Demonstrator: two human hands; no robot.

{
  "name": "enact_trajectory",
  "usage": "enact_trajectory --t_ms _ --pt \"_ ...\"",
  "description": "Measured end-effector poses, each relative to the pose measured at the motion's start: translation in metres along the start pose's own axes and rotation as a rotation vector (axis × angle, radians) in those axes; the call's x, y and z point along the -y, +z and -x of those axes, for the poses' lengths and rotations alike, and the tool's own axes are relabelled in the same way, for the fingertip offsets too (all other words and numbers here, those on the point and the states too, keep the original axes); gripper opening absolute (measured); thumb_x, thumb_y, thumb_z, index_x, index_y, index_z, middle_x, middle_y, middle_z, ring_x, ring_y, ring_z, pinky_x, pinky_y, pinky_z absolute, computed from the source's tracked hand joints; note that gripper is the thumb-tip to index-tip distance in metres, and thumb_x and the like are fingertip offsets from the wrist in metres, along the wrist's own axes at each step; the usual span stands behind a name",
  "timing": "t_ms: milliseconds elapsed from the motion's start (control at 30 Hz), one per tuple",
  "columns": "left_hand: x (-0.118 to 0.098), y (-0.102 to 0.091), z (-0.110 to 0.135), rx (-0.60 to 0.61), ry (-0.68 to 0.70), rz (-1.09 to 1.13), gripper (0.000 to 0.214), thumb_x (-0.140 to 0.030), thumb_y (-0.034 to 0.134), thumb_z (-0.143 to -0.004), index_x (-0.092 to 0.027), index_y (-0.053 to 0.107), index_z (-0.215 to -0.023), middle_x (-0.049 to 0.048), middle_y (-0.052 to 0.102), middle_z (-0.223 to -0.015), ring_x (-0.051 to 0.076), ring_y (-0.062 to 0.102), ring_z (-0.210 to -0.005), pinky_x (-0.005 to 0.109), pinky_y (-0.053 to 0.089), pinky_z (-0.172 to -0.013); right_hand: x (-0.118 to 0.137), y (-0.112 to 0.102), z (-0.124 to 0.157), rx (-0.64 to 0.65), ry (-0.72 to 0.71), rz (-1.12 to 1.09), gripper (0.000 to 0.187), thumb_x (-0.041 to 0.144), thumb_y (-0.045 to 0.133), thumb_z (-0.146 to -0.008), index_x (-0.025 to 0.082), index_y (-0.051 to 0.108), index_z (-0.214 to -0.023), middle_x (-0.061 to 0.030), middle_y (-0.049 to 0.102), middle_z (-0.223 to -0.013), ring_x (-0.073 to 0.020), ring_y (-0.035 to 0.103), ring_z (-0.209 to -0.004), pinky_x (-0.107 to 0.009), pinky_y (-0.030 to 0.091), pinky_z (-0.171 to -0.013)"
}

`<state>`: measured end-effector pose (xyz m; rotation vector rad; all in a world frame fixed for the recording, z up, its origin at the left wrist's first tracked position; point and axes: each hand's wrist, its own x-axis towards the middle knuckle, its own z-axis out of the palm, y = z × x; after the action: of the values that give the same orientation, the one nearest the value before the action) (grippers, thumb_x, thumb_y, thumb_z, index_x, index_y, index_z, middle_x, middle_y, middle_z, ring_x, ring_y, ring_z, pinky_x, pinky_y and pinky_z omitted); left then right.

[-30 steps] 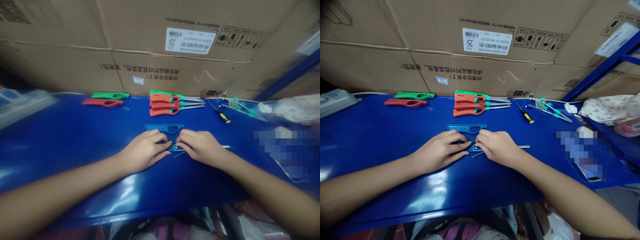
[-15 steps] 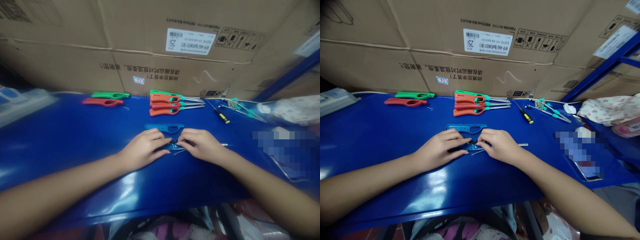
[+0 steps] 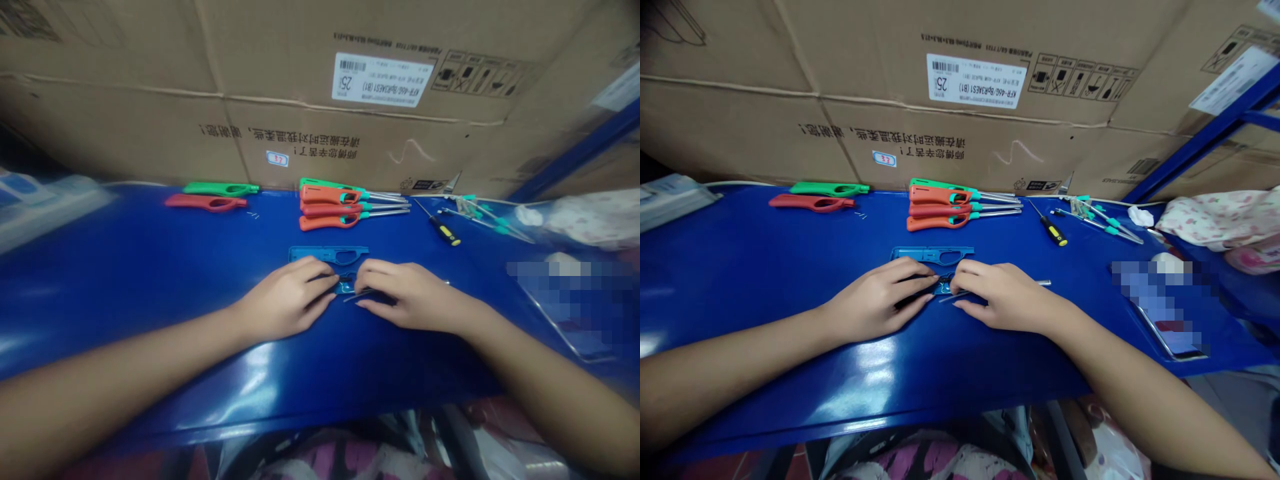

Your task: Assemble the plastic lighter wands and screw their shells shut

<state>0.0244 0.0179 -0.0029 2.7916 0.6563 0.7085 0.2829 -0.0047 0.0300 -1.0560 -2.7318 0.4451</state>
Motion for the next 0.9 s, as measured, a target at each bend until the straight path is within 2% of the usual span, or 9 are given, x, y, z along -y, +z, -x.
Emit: enact_trajectory --t_ms 167,333,467,633,767,900 --pt "0.003 0.000 -0.001 0.028 -0.003 0.126 0.032 -0.018 0.051 -0.099 -0.013 0.060 -0.129 0.0122 0.064 -0.118 0.023 0.057 -0.109 0.038 0.050 -0.098 -0.003 0.001 0.002 0.001 -0.027 -0.015 0.013 0.030 0.059 -0.097 0.023 0.060 -0.107 -0.0033 0.062 -0.113 -0.0148 0.064 -0.089 -0.028 0.049 -0.077" --pt "0.003 -0.001 -0.003 0.039 -0.006 0.131 0.028 -0.017 0.051 -0.098 -0.016 0.065 -0.122 0.0122 0.062 -0.117 0.024 0.055 -0.110 0.039 0.049 -0.098 -0.004 0.002 0.001 -0.034 -0.016 -0.010 0.017 0.030 0.056 -0.098 0.022 0.060 -0.113 -0.0055 0.060 -0.115 -0.0161 0.063 -0.092 -0.028 0.051 -0.077" --pt "0.003 0.000 -0.002 0.041 -0.017 0.123 0.025 -0.017 0.051 -0.098 -0.015 0.068 -0.115 0.0131 0.061 -0.117 0.024 0.054 -0.109 0.039 0.049 -0.097 -0.007 0.002 0.000 -0.030 -0.012 -0.001 0.015 0.031 0.055 -0.099 0.022 0.062 -0.109 -0.0060 0.060 -0.114 -0.0158 0.063 -0.089 -0.028 0.051 -0.077" --pt "0.003 0.001 -0.001 0.030 -0.035 0.111 0.025 -0.017 0.051 -0.098 -0.015 0.068 -0.115 0.0137 0.061 -0.118 0.025 0.054 -0.109 0.041 0.049 -0.097 -0.012 0.002 -0.001 -0.043 0.003 -0.009 0.013 0.031 0.054 -0.099 0.021 0.060 -0.106 -0.0055 0.060 -0.108 -0.0160 0.062 -0.088 -0.027 0.050 -0.075" --pt "0.003 0.000 -0.001 0.022 -0.039 0.102 0.024 -0.018 0.051 -0.097 -0.015 0.068 -0.115 0.0135 0.062 -0.118 0.025 0.053 -0.108 0.041 0.049 -0.096 -0.014 0.002 -0.002 -0.037 0.021 0.014 0.013 0.032 0.059 -0.097 0.023 0.060 -0.105 -0.0041 0.060 -0.111 -0.0152 0.062 -0.086 -0.027 0.049 -0.072" --pt "0.002 0.000 -0.002 0.026 -0.040 0.095 0.024 -0.018 0.051 -0.098 -0.015 0.068 -0.114 0.0133 0.062 -0.118 0.025 0.053 -0.108 0.041 0.049 -0.097 -0.014 0.001 -0.002 -0.024 0.013 0.021 0.014 0.033 0.057 -0.098 0.024 0.060 -0.108 -0.0036 0.061 -0.111 -0.0164 0.063 -0.090 -0.028 0.050 -0.076"
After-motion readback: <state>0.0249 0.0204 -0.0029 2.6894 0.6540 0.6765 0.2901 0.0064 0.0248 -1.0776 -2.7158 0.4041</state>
